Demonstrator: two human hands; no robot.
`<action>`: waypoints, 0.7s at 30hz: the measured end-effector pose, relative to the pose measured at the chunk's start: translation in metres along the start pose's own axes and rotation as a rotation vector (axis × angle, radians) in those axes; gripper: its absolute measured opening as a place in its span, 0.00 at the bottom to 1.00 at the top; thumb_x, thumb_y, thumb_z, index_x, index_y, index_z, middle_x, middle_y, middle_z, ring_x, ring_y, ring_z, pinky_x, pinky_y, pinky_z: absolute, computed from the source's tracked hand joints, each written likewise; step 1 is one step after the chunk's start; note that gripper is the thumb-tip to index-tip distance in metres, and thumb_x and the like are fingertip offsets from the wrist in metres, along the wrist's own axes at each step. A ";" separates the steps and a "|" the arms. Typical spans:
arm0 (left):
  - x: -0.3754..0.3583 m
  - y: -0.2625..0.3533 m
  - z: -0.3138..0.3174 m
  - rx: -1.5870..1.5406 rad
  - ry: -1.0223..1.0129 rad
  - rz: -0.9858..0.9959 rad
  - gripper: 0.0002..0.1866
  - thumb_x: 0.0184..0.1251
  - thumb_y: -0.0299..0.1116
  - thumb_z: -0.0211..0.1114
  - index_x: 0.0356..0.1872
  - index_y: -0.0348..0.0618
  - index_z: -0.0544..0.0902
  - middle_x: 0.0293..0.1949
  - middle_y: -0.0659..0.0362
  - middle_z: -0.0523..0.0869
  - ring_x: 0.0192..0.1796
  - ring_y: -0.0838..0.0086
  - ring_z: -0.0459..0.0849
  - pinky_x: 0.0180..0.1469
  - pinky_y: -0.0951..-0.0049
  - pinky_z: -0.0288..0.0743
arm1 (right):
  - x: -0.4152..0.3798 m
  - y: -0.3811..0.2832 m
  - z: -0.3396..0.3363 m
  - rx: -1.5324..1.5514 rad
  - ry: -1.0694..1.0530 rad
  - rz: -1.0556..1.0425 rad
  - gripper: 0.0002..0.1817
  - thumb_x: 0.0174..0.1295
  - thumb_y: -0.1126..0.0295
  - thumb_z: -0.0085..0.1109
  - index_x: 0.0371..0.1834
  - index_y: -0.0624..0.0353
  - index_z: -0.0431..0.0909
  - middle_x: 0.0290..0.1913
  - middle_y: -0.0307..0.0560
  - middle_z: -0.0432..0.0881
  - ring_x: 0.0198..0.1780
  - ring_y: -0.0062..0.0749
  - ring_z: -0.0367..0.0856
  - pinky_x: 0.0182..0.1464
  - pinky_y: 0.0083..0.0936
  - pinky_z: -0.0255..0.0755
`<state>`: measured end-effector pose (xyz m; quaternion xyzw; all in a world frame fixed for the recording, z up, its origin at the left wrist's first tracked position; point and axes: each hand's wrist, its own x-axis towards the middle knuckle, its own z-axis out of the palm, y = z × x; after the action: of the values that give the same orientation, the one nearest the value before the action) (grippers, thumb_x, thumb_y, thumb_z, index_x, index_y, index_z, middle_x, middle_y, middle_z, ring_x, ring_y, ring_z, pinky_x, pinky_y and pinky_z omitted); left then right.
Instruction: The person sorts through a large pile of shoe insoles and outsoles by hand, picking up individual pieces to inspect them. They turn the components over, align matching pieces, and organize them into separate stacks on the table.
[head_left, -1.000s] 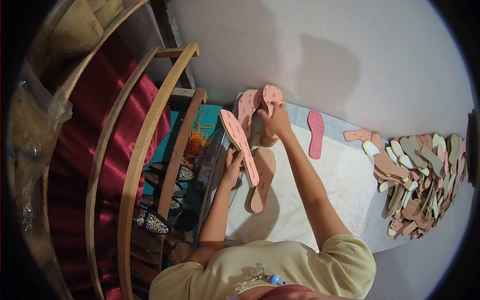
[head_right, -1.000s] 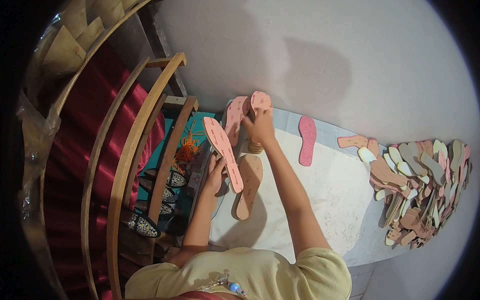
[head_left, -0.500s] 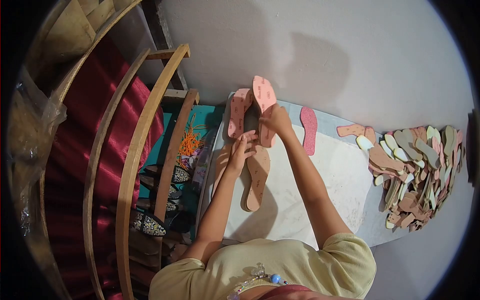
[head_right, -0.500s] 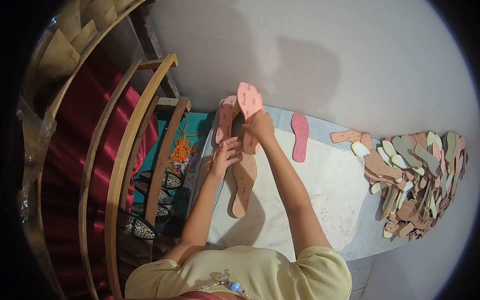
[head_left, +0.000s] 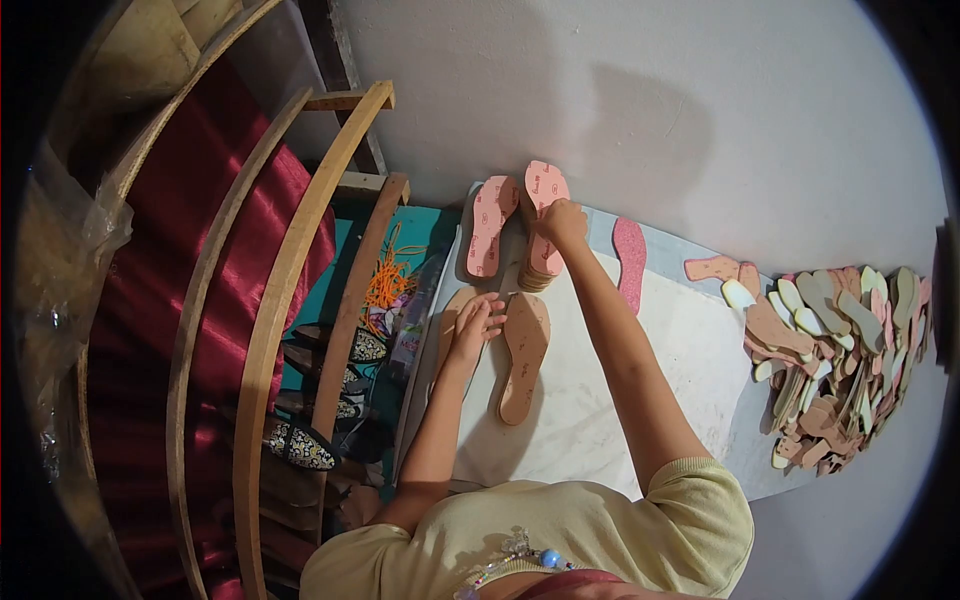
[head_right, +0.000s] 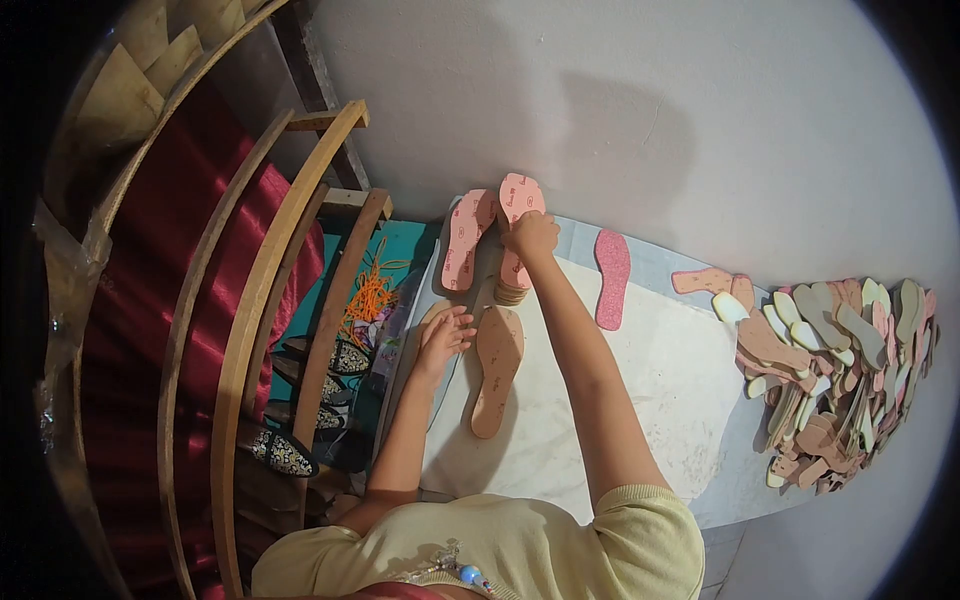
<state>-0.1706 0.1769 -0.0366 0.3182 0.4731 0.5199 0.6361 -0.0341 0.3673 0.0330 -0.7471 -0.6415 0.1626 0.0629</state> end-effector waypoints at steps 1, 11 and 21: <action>0.001 -0.001 -0.001 -0.015 0.004 0.003 0.20 0.67 0.46 0.46 0.53 0.44 0.68 0.47 0.60 0.76 0.45 0.74 0.77 0.44 0.75 0.69 | 0.000 0.000 0.001 -0.001 -0.002 -0.001 0.31 0.39 0.55 0.67 0.44 0.66 0.73 0.48 0.59 0.70 0.50 0.51 0.71 0.46 0.34 0.73; -0.002 -0.004 -0.001 0.010 0.001 -0.013 0.20 0.67 0.45 0.47 0.53 0.45 0.69 0.47 0.59 0.76 0.45 0.74 0.76 0.45 0.75 0.68 | 0.008 0.000 0.010 -0.041 0.007 -0.004 0.32 0.36 0.56 0.68 0.45 0.64 0.73 0.48 0.57 0.71 0.49 0.47 0.72 0.46 0.32 0.73; -0.014 0.006 -0.001 0.018 -0.001 0.004 0.18 0.67 0.44 0.47 0.53 0.46 0.69 0.46 0.61 0.77 0.44 0.77 0.77 0.44 0.76 0.68 | -0.017 0.012 0.020 0.053 0.155 0.032 0.30 0.43 0.55 0.62 0.48 0.63 0.71 0.48 0.56 0.67 0.50 0.49 0.68 0.46 0.37 0.71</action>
<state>-0.1739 0.1651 -0.0274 0.3248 0.4769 0.5168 0.6324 -0.0316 0.3464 0.0131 -0.7657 -0.6182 0.1222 0.1293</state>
